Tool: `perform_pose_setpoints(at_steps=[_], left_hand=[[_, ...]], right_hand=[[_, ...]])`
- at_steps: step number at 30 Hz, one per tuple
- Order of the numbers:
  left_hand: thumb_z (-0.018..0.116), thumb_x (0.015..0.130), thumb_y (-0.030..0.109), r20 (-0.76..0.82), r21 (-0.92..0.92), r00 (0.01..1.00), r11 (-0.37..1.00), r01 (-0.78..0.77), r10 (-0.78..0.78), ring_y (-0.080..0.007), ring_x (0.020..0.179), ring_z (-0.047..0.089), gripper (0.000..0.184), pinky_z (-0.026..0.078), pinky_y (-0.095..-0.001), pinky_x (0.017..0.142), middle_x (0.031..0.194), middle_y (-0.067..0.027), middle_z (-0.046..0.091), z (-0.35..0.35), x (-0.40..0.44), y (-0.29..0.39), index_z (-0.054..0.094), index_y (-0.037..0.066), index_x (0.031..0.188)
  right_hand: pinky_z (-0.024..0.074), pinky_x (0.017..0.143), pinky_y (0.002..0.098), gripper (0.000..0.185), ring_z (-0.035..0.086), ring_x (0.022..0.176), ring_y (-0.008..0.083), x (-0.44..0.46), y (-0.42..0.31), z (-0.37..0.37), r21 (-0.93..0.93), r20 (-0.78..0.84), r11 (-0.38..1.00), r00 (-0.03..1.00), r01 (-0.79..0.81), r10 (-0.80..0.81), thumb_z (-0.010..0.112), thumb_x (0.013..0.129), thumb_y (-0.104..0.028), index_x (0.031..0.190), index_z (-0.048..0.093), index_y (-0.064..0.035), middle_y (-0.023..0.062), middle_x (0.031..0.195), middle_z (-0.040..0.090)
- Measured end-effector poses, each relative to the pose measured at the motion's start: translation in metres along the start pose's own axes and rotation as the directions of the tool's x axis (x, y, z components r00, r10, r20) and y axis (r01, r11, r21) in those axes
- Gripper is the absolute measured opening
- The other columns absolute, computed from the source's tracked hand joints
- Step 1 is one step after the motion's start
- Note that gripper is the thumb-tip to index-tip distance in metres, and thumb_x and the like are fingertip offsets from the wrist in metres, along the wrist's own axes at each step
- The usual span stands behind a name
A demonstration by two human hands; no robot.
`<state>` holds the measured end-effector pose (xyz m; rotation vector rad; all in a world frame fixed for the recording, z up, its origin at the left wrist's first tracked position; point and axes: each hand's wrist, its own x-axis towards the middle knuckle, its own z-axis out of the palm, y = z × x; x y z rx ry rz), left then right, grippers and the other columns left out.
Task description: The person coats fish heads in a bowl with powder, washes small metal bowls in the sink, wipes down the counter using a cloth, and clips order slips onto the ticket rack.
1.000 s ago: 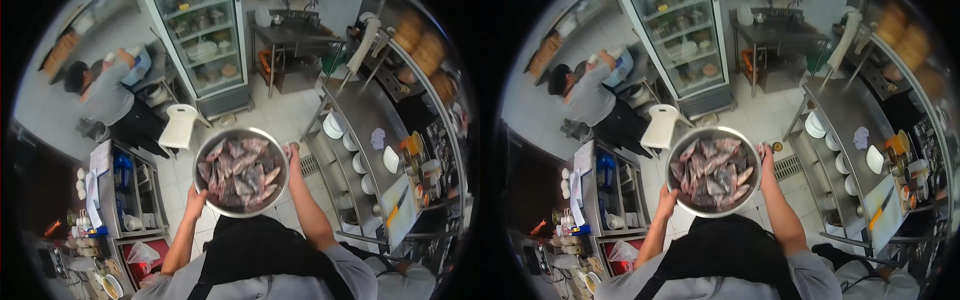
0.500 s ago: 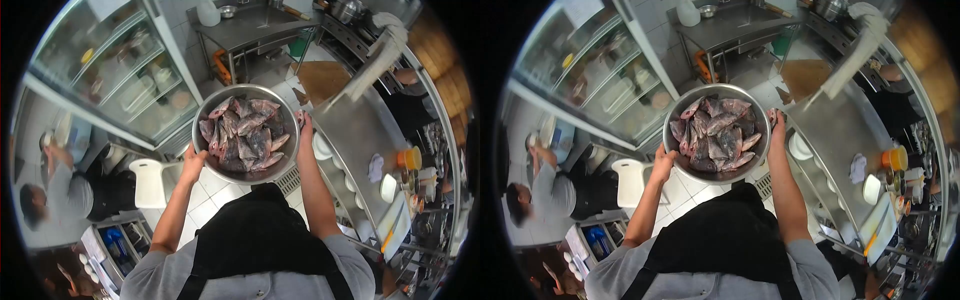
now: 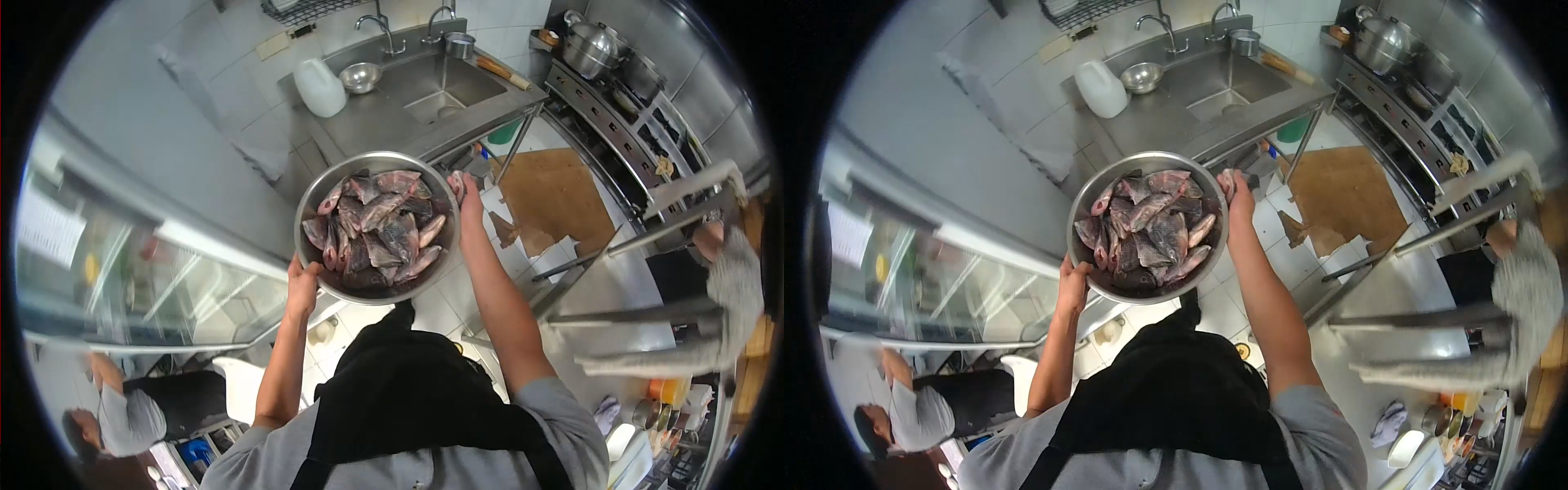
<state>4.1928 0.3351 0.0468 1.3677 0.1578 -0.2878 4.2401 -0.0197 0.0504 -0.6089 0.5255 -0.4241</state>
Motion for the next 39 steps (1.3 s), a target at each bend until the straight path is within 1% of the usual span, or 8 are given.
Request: perform_pose_setpoints(at_steps=[16,18,22,27,29,35,37,39], left_hand=[[0.044,0.072,-0.005,-0.261,-0.279,0.965,0.954,-0.111,0.035,-0.0172,0.083,0.058,0.042,0.048,-0.0287,0.073,0.097,-0.0076,0.059,0.008,0.051,-0.115,0.049,0.001,0.113],[0.044,0.074,-0.004,-0.353,-0.208,0.933,0.967,-0.150,0.069,-0.0169,0.082,0.058,0.042,0.048,-0.0278,0.073,0.096,-0.0080,0.059,0.015,0.043,-0.129,0.046,0.000,0.116],[0.050,0.082,0.009,-0.339,-0.129,0.916,0.954,-0.272,0.215,-0.0178,0.084,0.056,0.037,0.046,-0.0304,0.081,0.099,-0.0076,0.058,0.034,0.024,-0.122,0.044,0.000,0.118],[0.050,0.082,0.013,-0.472,-0.057,0.875,0.987,-0.153,0.108,-0.0216,0.088,0.056,0.030,0.046,-0.0330,0.083,0.100,-0.0093,0.056,0.025,-0.019,-0.160,0.048,0.001,0.110],[0.047,0.080,0.008,-0.455,0.065,0.865,0.977,-0.203,0.210,-0.0220,0.089,0.056,0.032,0.046,-0.0327,0.082,0.101,-0.0092,0.056,0.027,-0.023,-0.167,0.048,0.001,0.112],[0.042,0.069,-0.001,-0.593,-0.225,0.802,0.971,-0.083,-0.070,-0.0210,0.088,0.056,0.050,0.048,-0.0342,0.080,0.100,-0.0086,0.056,0.044,-0.059,-0.159,0.047,0.001,0.118],[0.042,0.069,-0.001,-0.625,-0.253,0.768,0.967,-0.032,-0.138,-0.0215,0.089,0.057,0.050,0.048,-0.0341,0.080,0.100,-0.0089,0.056,0.054,-0.071,-0.147,0.047,0.002,0.119],[0.043,0.071,-0.001,-0.706,-0.310,0.684,0.948,-0.067,-0.183,-0.0225,0.088,0.058,0.050,0.049,-0.0336,0.079,0.100,-0.0097,0.056,0.066,-0.075,-0.151,0.045,0.003,0.121]], right_hand=[[0.0535,0.052,0.0328,0.036,0.064,0.071,0.0237,0.145,0.040,0.000,-0.352,0.164,0.935,0.981,-0.044,0.108,0.065,0.080,-0.011,0.111,0.046,-0.0071,0.0101,0.091,0.061],[0.0535,0.055,0.0358,0.036,0.064,0.072,0.0272,0.219,0.002,0.001,-0.602,0.451,0.760,0.890,0.246,0.069,0.067,0.077,-0.010,0.107,0.048,-0.0061,0.0127,0.090,0.062],[0.0521,0.072,0.0410,0.044,0.062,0.087,0.0308,0.368,-0.063,0.070,-0.504,0.788,-0.542,0.615,0.673,0.032,0.070,0.070,-0.016,0.107,0.051,-0.0032,0.0182,0.098,0.060],[0.0492,0.081,0.0435,0.031,0.059,0.098,0.0331,0.509,-0.064,0.101,-0.258,0.734,-0.735,0.622,0.627,0.272,0.052,0.080,-0.012,0.110,0.053,-0.0031,0.0204,0.111,0.054],[0.0516,0.078,0.0381,0.029,0.059,0.098,0.0290,0.566,-0.044,0.093,0.169,0.931,-0.859,0.209,0.483,0.301,0.045,0.084,-0.010,0.112,0.054,-0.0070,0.0164,0.109,0.056],[0.0529,0.072,0.0385,0.026,0.062,0.091,0.0255,0.572,-0.039,0.078,0.422,0.426,-0.644,0.487,0.638,0.762,0.053,0.083,-0.016,0.106,0.058,-0.0046,0.0121,0.096,0.061],[0.0547,0.072,0.0365,0.026,0.063,0.093,0.0250,0.488,-0.073,0.077,-0.643,0.081,-0.479,0.675,0.598,0.733,0.060,0.083,-0.017,0.104,0.057,-0.0008,0.0114,0.097,0.063],[0.0568,0.071,0.0335,0.028,0.065,0.084,0.0263,0.470,-0.079,0.025,-0.989,0.018,0.092,0.529,-0.113,0.849,0.059,0.085,-0.013,0.107,0.054,0.0038,0.0194,0.099,0.062]])
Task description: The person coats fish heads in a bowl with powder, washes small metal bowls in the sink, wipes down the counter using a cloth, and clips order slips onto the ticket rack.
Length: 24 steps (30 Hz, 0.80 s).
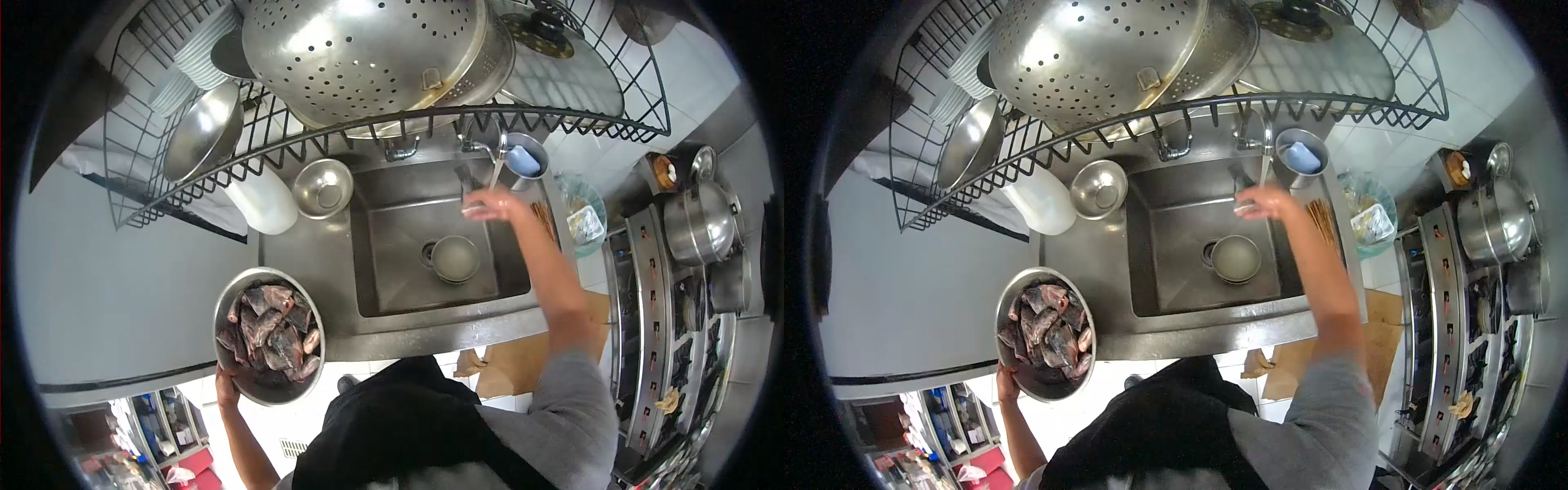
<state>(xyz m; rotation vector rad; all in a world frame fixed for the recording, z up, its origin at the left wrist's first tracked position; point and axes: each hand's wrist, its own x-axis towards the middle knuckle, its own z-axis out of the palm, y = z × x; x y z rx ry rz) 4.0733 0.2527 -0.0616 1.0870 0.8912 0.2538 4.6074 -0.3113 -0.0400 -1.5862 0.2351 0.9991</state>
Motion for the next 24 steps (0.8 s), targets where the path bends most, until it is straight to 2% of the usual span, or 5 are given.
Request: perform_pose_setpoints(at_steps=[7,10,12,18,24], left_hand=[[0.043,0.074,-0.001,0.007,0.041,1.000,0.999,-0.006,0.006,-0.0223,0.088,0.058,0.043,0.049,-0.0327,0.078,0.101,-0.0103,0.056,0.033,0.001,0.006,0.046,0.002,0.117],[0.043,0.075,-0.002,0.027,0.037,1.000,0.999,-0.010,0.009,-0.0220,0.088,0.057,0.039,0.048,-0.0322,0.079,0.101,-0.0104,0.056,0.031,0.012,-0.002,0.047,0.002,0.114],[0.042,0.076,0.000,0.037,0.043,0.999,0.998,-0.037,0.035,-0.0223,0.090,0.056,0.035,0.047,-0.0317,0.080,0.102,-0.0104,0.055,0.034,0.008,-0.003,0.048,0.002,0.111],[0.046,0.079,0.007,0.005,0.091,0.997,0.993,-0.071,0.071,-0.0234,0.098,0.054,0.019,0.049,-0.0336,0.077,0.112,-0.0152,0.048,0.038,0.023,-0.010,0.056,-0.005,0.089],[0.045,0.075,-0.001,0.033,0.096,0.994,0.990,-0.102,0.100,-0.0223,0.088,0.061,0.037,0.051,-0.0321,0.076,0.100,-0.0143,0.059,0.005,0.038,-0.032,0.049,-0.005,0.112]], right_hand=[[0.0551,0.077,0.0345,0.032,0.064,0.087,0.0271,0.006,0.046,0.012,0.544,-0.031,0.832,0.993,0.109,-0.110,0.062,0.084,-0.017,0.105,0.055,0.0057,0.0202,0.096,0.062],[0.0549,0.065,0.0353,0.028,0.066,0.082,0.0254,0.000,0.016,0.003,-0.568,-0.292,0.812,0.891,0.131,-0.349,0.060,0.081,-0.008,0.105,0.053,0.0049,0.0193,0.106,0.059],[0.0529,0.060,0.0339,0.030,0.065,0.076,0.0231,0.006,0.018,-0.009,-0.998,-0.060,0.022,0.718,-0.062,-0.693,0.062,0.077,-0.008,0.103,0.055,0.0049,0.0176,0.103,0.059],[0.0557,0.058,0.0315,0.024,0.064,0.078,0.0243,0.033,0.080,-0.032,-0.141,-0.275,0.990,0.960,0.017,-0.056,0.060,0.077,-0.008,0.100,0.059,-0.0001,0.0161,0.086,0.062],[0.0538,0.055,0.0311,0.017,0.059,0.072,0.0165,0.009,0.078,0.061,-0.897,-0.100,0.401,0.795,0.189,-0.599,0.061,0.078,-0.007,0.093,0.060,-0.0006,0.0068,0.078,0.061]])
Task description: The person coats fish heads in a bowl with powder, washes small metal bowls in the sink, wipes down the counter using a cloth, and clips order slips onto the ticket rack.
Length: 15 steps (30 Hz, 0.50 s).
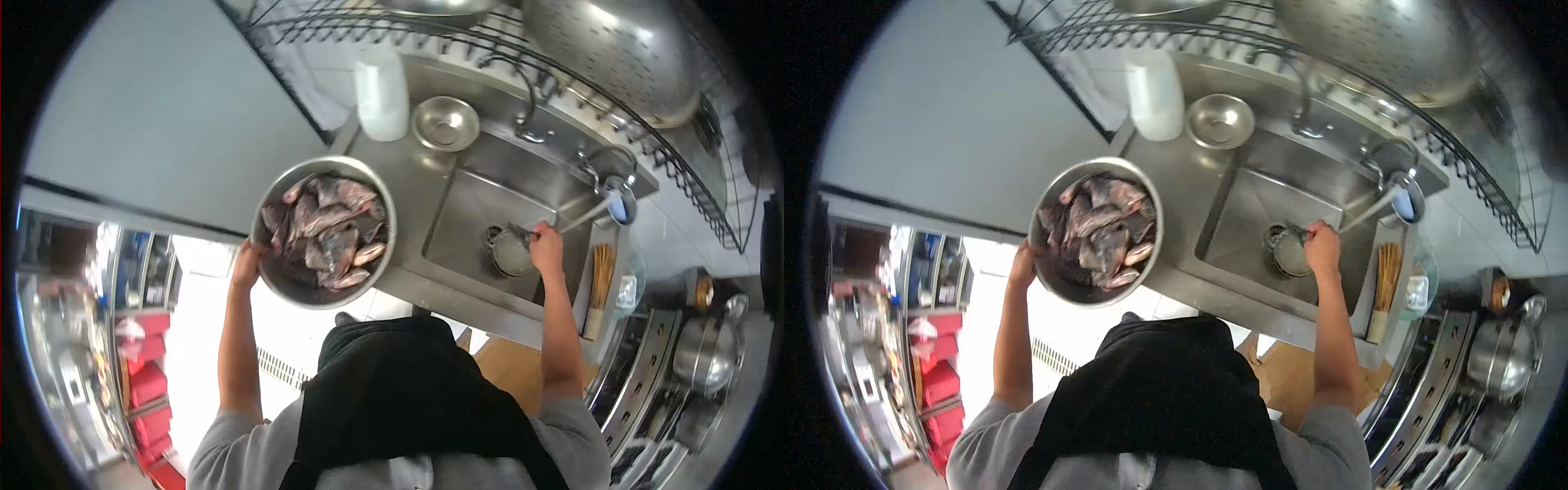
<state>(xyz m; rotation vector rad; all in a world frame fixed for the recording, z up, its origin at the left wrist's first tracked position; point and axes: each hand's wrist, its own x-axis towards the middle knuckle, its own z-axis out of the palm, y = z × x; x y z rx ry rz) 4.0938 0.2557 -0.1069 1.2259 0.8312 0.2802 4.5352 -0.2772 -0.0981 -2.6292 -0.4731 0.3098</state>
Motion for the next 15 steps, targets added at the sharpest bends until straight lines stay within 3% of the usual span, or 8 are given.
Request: perform_pose_setpoints(at_steps=[1,2,4,7,9,10,12,15], left_hand=[[0.044,0.075,-0.002,-0.034,-0.036,0.999,0.999,0.037,-0.038,-0.0224,0.088,0.061,0.039,0.051,-0.0321,0.078,0.100,-0.0139,0.059,0.036,-0.014,0.028,0.049,-0.005,0.113],[0.043,0.077,-0.002,-0.027,-0.062,1.000,0.998,0.015,-0.017,-0.0224,0.088,0.061,0.037,0.051,-0.0317,0.079,0.100,-0.0135,0.059,0.038,-0.015,0.025,0.049,-0.004,0.113],[0.043,0.078,-0.002,-0.023,-0.088,1.000,0.996,0.003,-0.005,-0.0223,0.088,0.061,0.036,0.050,-0.0314,0.079,0.100,-0.0131,0.059,0.041,-0.019,0.023,0.049,-0.004,0.114],[0.048,0.082,0.002,-0.063,-0.094,0.997,0.995,-0.044,0.039,-0.0190,0.085,0.062,0.032,0.051,-0.0295,0.075,0.098,-0.0103,0.061,0.042,-0.027,0.020,0.050,-0.002,0.113],[0.045,0.084,-0.001,0.002,0.190,0.991,0.973,-0.134,0.136,-0.0199,0.090,0.061,0.035,0.050,-0.0306,0.081,0.104,-0.0112,0.060,0.041,-0.030,0.018,0.048,-0.001,0.119],[0.045,0.084,-0.001,0.015,0.191,0.991,0.972,-0.134,0.133,-0.0199,0.090,0.061,0.035,0.050,-0.0306,0.081,0.104,-0.0112,0.060,0.043,-0.033,0.021,0.048,-0.001,0.119],[0.045,0.085,0.000,0.001,-0.038,0.999,0.998,0.051,-0.051,-0.0205,0.094,0.061,0.037,0.050,-0.0316,0.083,0.107,-0.0118,0.059,0.053,-0.040,0.027,0.046,0.000,0.122],[0.045,0.084,-0.001,-0.030,0.011,0.990,0.991,0.136,-0.135,-0.0213,0.097,0.060,0.039,0.049,-0.0321,0.086,0.109,-0.0122,0.059,0.060,-0.044,0.035,0.045,0.000,0.123]], right_hand=[[0.0534,0.052,0.0281,0.013,0.057,0.065,0.0140,0.002,-0.008,0.001,-0.223,-0.151,0.953,0.959,0.204,-0.240,0.060,0.081,-0.010,0.092,0.061,-0.0040,0.0033,0.076,0.060],[0.0534,0.052,0.0281,0.013,0.057,0.065,0.0140,0.002,-0.026,-0.001,-0.222,-0.149,0.950,0.955,0.222,-0.258,0.060,0.081,-0.010,0.092,0.061,-0.0040,0.0033,0.076,0.060],[0.0504,0.049,0.0257,0.012,0.058,0.067,0.0115,-0.008,-0.080,-0.014,0.475,-0.022,0.880,0.999,-0.027,0.043,0.061,0.082,-0.012,0.091,0.061,-0.0043,0.0032,0.078,0.060],[0.0532,0.051,0.0247,0.014,0.058,0.070,0.0117,-0.018,-0.153,-0.020,0.671,0.102,0.740,0.994,-0.045,-0.032,0.061,0.083,-0.010,0.093,0.060,0.0000,0.0063,0.084,0.060],[0.0544,0.052,0.0251,0.016,0.059,0.072,0.0126,-0.025,-0.199,-0.016,0.730,0.215,0.677,0.971,-0.091,-0.101,0.061,0.083,-0.011,0.096,0.060,-0.0013,0.0062,0.088,0.059],[0.0544,0.052,0.0251,0.017,0.059,0.073,0.0128,-0.029,-0.219,-0.007,0.759,0.251,0.644,0.956,-0.095,-0.155,0.061,0.084,-0.011,0.098,0.060,-0.0017,0.0066,0.088,0.060],[0.0547,0.053,0.0259,0.019,0.060,0.075,0.0132,-0.037,-0.252,0.014,0.833,0.308,0.539,0.912,-0.121,-0.271,0.061,0.086,-0.014,0.101,0.059,-0.0024,0.0075,0.090,0.060],[0.0555,0.056,0.0274,0.021,0.061,0.078,0.0144,-0.019,-0.224,0.032,0.850,0.288,0.512,0.922,-0.121,-0.259,0.059,0.087,-0.016,0.103,0.057,-0.0024,0.0086,0.093,0.061]])
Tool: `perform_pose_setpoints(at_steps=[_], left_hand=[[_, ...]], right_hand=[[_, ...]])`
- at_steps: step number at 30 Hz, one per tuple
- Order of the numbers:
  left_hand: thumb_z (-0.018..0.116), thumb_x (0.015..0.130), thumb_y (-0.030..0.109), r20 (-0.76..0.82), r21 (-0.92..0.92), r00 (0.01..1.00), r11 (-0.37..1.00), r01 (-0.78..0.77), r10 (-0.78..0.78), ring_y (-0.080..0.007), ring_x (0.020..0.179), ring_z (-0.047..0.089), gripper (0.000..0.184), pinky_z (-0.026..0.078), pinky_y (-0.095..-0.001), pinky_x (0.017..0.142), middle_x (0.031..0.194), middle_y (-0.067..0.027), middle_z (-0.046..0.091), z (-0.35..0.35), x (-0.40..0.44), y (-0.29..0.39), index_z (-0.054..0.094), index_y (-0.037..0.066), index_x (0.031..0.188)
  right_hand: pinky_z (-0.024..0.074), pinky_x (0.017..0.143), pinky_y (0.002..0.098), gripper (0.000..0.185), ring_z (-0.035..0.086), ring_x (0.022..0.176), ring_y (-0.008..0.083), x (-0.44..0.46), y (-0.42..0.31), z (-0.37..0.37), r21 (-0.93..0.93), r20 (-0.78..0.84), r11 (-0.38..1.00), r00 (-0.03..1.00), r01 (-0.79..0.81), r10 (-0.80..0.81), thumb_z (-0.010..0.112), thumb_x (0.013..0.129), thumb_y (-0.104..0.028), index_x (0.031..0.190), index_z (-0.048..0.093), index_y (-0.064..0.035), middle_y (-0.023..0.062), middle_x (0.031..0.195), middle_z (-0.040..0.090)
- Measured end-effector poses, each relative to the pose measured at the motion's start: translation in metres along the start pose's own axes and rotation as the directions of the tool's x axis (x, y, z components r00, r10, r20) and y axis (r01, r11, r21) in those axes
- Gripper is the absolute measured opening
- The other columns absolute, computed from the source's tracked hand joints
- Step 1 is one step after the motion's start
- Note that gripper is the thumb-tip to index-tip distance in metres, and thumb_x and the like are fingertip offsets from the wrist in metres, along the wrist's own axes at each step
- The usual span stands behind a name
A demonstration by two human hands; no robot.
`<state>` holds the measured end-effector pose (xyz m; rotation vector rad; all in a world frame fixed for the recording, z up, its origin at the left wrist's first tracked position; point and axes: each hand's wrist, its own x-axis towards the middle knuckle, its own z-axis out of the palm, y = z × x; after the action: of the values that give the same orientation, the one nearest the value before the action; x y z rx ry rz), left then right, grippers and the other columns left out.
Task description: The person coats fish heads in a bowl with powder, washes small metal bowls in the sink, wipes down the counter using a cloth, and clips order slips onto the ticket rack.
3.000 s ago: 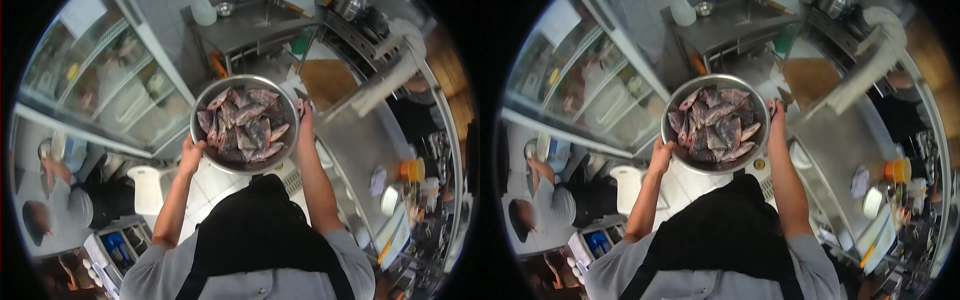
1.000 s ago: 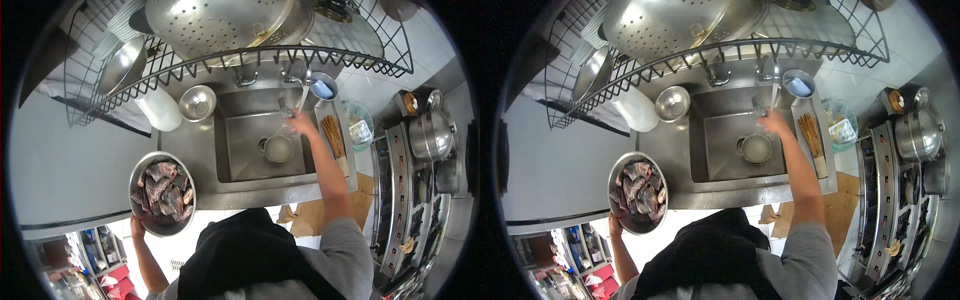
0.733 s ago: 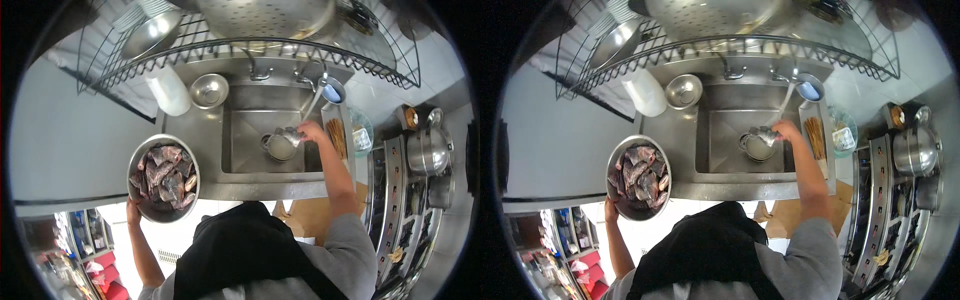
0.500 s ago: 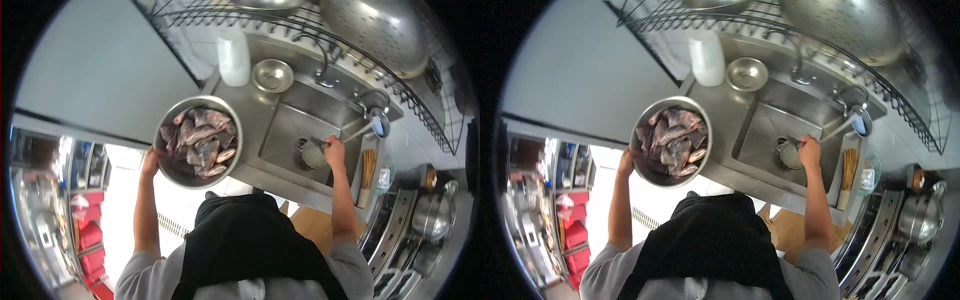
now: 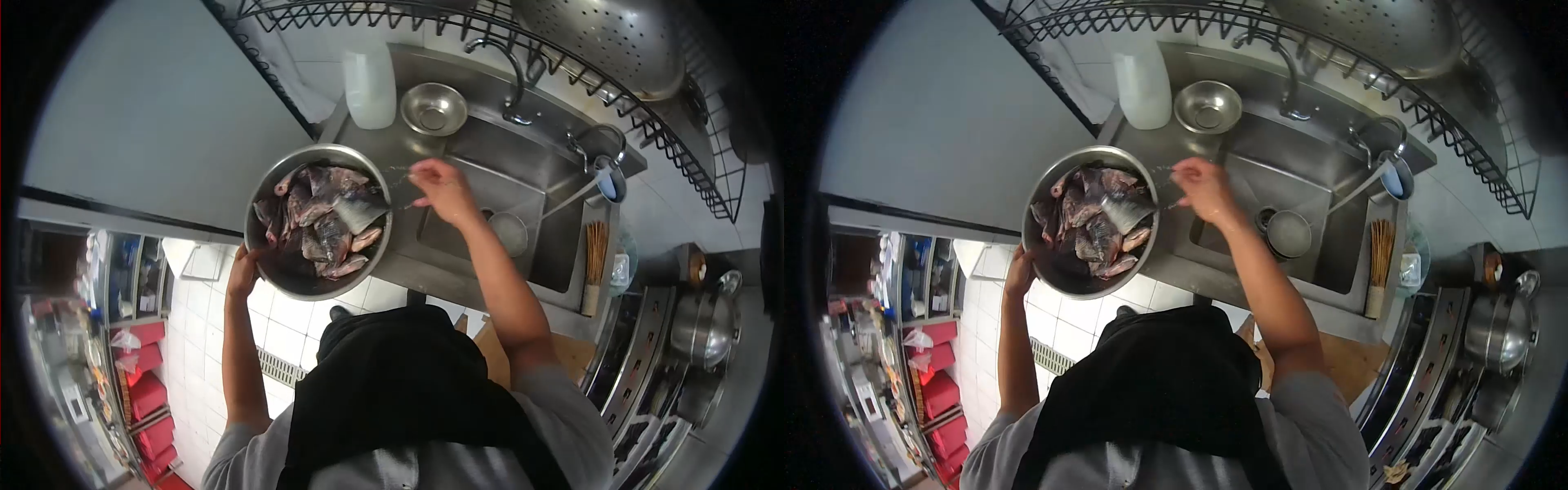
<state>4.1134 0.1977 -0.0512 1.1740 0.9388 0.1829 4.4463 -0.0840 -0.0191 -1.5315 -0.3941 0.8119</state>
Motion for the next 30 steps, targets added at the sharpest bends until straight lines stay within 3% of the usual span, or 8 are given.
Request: perform_pose_setpoints(at_steps=[5,7,10,13,16,23,25,30], left_hand=[[0.045,0.084,0.001,0.028,-0.003,0.998,0.998,-0.063,0.063,-0.0227,0.100,0.059,0.041,0.048,-0.0329,0.087,0.112,-0.0136,0.058,-0.020,0.005,-0.018,0.044,-0.001,0.124],[0.047,0.085,0.006,0.059,0.130,0.995,0.988,-0.084,0.077,-0.0224,0.099,0.059,0.038,0.048,-0.0317,0.084,0.109,-0.0142,0.058,-0.073,0.030,-0.050,0.044,-0.002,0.122],[0.048,0.088,0.012,0.063,-0.111,0.991,0.987,-0.113,0.120,-0.0226,0.099,0.059,0.038,0.048,-0.0320,0.083,0.108,-0.0143,0.058,-0.012,0.008,-0.027,0.043,-0.005,0.122],[0.047,0.087,0.012,0.057,-0.061,0.991,0.991,-0.117,0.121,-0.0242,0.100,0.059,0.038,0.049,-0.0339,0.084,0.111,-0.0159,0.057,-0.018,0.011,-0.029,0.042,-0.005,0.121],[0.045,0.087,0.010,-0.014,-0.067,0.997,0.994,-0.081,0.080,-0.0252,0.099,0.059,0.038,0.049,-0.0350,0.085,0.110,-0.0159,0.057,-0.015,0.010,-0.031,0.042,-0.004,0.122],[0.045,0.090,0.011,-0.049,-0.060,0.993,0.992,-0.111,0.108,-0.0227,0.097,0.059,0.034,0.049,-0.0317,0.084,0.107,-0.0134,0.058,-0.005,0.000,-0.025,0.043,-0.002,0.122],[0.046,0.090,0.012,-0.016,0.065,0.983,0.981,-0.181,0.182,-0.0214,0.096,0.059,0.034,0.049,-0.0311,0.083,0.107,-0.0128,0.058,-0.021,0.007,-0.035,0.044,-0.002,0.120],[0.049,0.090,0.015,-0.045,0.194,0.955,0.940,-0.280,0.293,-0.0166,0.089,0.061,0.026,0.048,-0.0287,0.078,0.098,-0.0115,0.063,-0.010,0.001,-0.032,0.056,-0.004,0.105]], right_hand=[[0.0548,0.069,0.0298,0.011,0.063,0.079,0.0198,0.002,0.082,-0.176,0.520,-0.287,0.843,0.900,-0.140,0.327,0.056,0.087,-0.013,0.090,0.057,-0.0020,0.0084,0.080,0.061],[0.0537,0.067,0.0277,0.011,0.061,0.073,0.0196,-0.012,0.060,-0.216,0.679,-0.531,0.726,0.755,0.106,0.386,0.051,0.089,-0.011,0.088,0.054,-0.0001,0.0062,0.069,0.055],[0.0534,0.080,0.0303,0.012,0.060,0.086,0.0186,0.009,0.141,-0.352,0.857,0.268,0.496,0.942,-0.136,-0.204,0.053,0.088,-0.010,0.091,0.052,0.0015,0.0087,0.083,0.058],[0.0514,0.087,0.0349,0.013,0.057,0.091,0.0246,0.003,0.086,-0.316,0.424,-0.442,0.905,0.873,0.003,0.205,0.050,0.088,-0.009,0.090,0.050,0.0043,0.0147,0.090,0.055],[0.0498,0.089,0.0425,0.016,0.054,0.088,0.0298,0.003,0.070,-0.298,0.477,-0.614,0.846,0.779,0.239,0.127,0.047,0.089,-0.010,0.081,0.048,0.0032,0.0179,0.085,0.052],[0.0467,0.088,0.0524,0.021,0.051,0.087,0.0316,0.056,0.108,-0.373,0.663,-0.743,0.488,0.578,0.567,0.337,0.044,0.092,-0.017,0.096,0.047,0.0027,0.0184,0.093,0.049],[0.0445,0.091,0.0505,0.018,0.051,0.089,0.0277,0.068,0.110,-0.373,0.524,-0.837,0.458,0.532,0.718,0.124,0.045,0.092,-0.019,0.098,0.048,-0.0023,0.0146,0.097,0.049],[0.0364,0.102,0.0407,0.028,0.044,0.117,0.0241,0.062,0.084,-0.363,0.158,-0.766,0.921,0.632,0.356,-0.113,0.041,0.094,-0.013,0.119,0.050,-0.0020,0.0120,0.124,0.047]])
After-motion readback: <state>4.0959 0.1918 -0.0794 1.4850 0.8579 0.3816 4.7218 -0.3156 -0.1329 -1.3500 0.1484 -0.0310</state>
